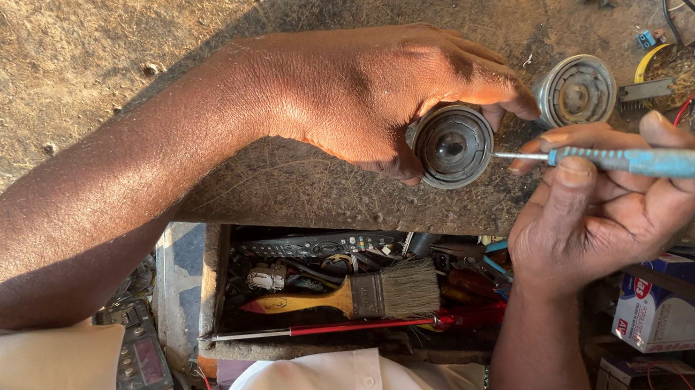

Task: The person picks up a yellow grease tube, opens it, and squeezes grease into the center of bearing and hub components on the workbench, rotating and repositioning each part to fill it, working through the parts one at a time.

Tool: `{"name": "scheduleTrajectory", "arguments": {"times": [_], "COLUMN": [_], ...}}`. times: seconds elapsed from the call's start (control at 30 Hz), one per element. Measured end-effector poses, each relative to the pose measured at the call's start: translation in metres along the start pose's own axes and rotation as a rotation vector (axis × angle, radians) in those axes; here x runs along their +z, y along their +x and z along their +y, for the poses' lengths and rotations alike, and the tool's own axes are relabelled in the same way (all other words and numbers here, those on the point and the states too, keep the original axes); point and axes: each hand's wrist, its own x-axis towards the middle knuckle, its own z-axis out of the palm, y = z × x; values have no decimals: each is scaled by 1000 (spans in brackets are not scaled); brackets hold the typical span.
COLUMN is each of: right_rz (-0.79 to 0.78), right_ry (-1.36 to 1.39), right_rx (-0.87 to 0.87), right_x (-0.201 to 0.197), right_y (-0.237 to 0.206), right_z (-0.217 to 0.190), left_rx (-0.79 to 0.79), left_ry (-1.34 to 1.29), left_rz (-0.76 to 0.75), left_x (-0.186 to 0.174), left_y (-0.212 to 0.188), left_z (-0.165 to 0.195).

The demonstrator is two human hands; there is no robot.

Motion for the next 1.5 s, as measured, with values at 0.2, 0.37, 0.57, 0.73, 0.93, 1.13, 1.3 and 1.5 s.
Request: {"name": "scheduleTrajectory", "arguments": {"times": [0.2,0.37,0.57,0.73,0.93,1.13,1.3,1.5], "right_rz": [-26,-28,-24,1,11,11,37,72], "right_ry": [-31,-46,-50,5,56,36,20,-26], "right_rx": [-27,-13,-6,-51,-51,-84,-104,-253], "right_x": [-1,2,4,6,8,11,11,21], "right_y": [0,-4,-4,-2,-1,1,3,2], "right_z": [0,-2,-2,3,4,2,-1,-5], "left_rx": [62,-28,72,-72,41,0,60,141], "left_ry": [39,-6,26,-8,22,5,36,119], "left_rz": [37,3,40,-30,15,19,55,136], "left_x": [-1,-3,-5,-5,-7,-6,-5,-5], "left_y": [-1,-2,-4,-5,-7,-7,-5,-2], "left_z": [1,1,1,1,0,-2,-3,-4]}}
